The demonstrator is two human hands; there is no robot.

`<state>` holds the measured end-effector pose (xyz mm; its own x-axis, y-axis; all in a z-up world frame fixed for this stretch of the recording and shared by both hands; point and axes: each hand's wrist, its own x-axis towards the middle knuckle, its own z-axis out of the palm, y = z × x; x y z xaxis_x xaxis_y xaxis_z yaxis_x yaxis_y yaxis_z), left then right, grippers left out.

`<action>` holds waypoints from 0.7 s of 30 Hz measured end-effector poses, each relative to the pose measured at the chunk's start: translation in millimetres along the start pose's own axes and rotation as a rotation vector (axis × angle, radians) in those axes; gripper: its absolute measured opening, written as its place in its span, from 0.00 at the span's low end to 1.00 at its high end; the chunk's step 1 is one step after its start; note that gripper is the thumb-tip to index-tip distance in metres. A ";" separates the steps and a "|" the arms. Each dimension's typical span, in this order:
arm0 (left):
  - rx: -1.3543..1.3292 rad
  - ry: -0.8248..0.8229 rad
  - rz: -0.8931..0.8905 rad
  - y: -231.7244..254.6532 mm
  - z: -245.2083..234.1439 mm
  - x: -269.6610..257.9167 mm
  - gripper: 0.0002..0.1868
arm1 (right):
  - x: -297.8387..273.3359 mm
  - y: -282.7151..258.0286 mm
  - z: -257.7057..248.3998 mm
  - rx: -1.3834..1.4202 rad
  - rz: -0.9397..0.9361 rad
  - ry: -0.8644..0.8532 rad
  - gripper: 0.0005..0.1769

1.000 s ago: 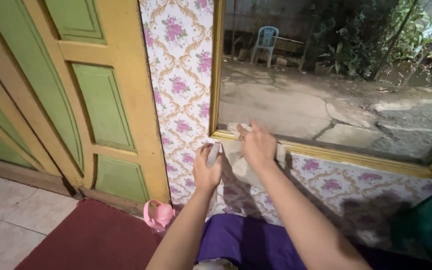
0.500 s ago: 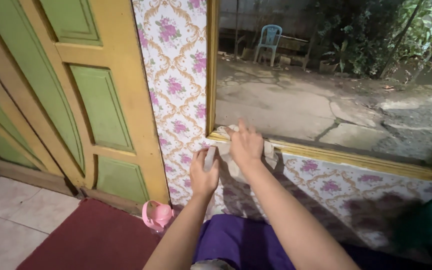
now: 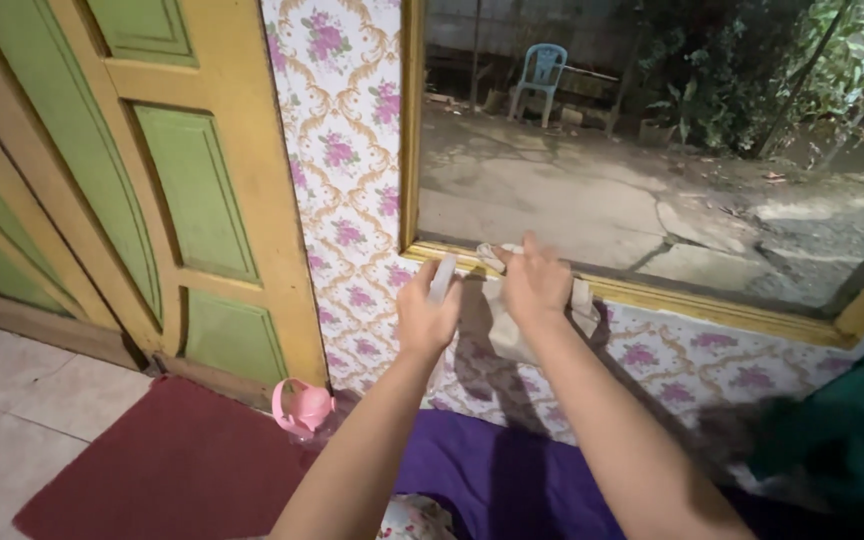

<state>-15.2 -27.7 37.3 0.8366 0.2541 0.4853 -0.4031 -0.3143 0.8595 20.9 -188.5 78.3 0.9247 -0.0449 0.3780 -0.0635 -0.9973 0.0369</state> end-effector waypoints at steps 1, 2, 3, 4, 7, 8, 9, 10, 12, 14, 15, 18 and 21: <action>-0.002 -0.003 0.001 7.4 0.8 -0.6 0.15 | 0.6 6.1 3.8 -0.001 0.003 0.001 0.26; -0.029 -0.009 0.029 14.8 1.7 -1.2 0.15 | 1.4 12.4 7.6 0.002 0.012 0.013 0.25; -0.057 -0.016 0.056 22.0 2.8 -1.5 0.15 | 2.3 18.8 11.7 0.005 0.021 0.026 0.24; -0.058 -0.020 0.058 29.8 5.1 -0.3 0.15 | -2.7 21.9 9.2 0.005 0.026 0.026 0.24; -0.059 -0.061 0.110 44.9 17.4 4.7 0.15 | -14.9 32.8 4.3 -0.061 0.052 0.074 0.22; -0.053 -0.083 0.137 44.2 25.5 7.1 0.16 | -16.9 37.6 4.6 -0.084 0.056 0.086 0.23; -0.047 -0.104 0.162 43.8 32.9 8.7 0.17 | -19.8 42.2 4.6 -0.107 0.058 0.097 0.23; -0.049 -0.107 0.162 50.6 35.7 6.7 0.17 | -19.3 48.0 8.5 -0.108 0.062 0.096 0.23; -0.074 -0.116 0.217 62.5 41.6 2.6 0.16 | -18.5 59.7 18.0 -0.148 0.087 0.113 0.21; -0.070 -0.131 0.199 73.9 48.4 -0.2 0.15 | -26.6 61.5 5.3 -0.234 0.114 0.056 0.21; -0.062 -0.142 0.182 79.5 51.7 -1.1 0.14 | -30.1 62.0 -0.9 -0.317 0.136 0.002 0.21; -0.076 -0.137 0.162 90.4 60.7 -6.9 0.11 | -21.9 75.5 13.2 -0.346 0.158 -0.025 0.22; -0.078 -0.134 0.146 100.0 69.7 -8.8 0.09 | -19.9 83.1 18.7 -0.219 0.180 0.009 0.23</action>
<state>-37.0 -125.1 107.8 0.8073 0.0852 0.5839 -0.5464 -0.2660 0.7942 4.3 -271.6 56.5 0.8877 -0.2188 0.4051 -0.3070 -0.9370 0.1668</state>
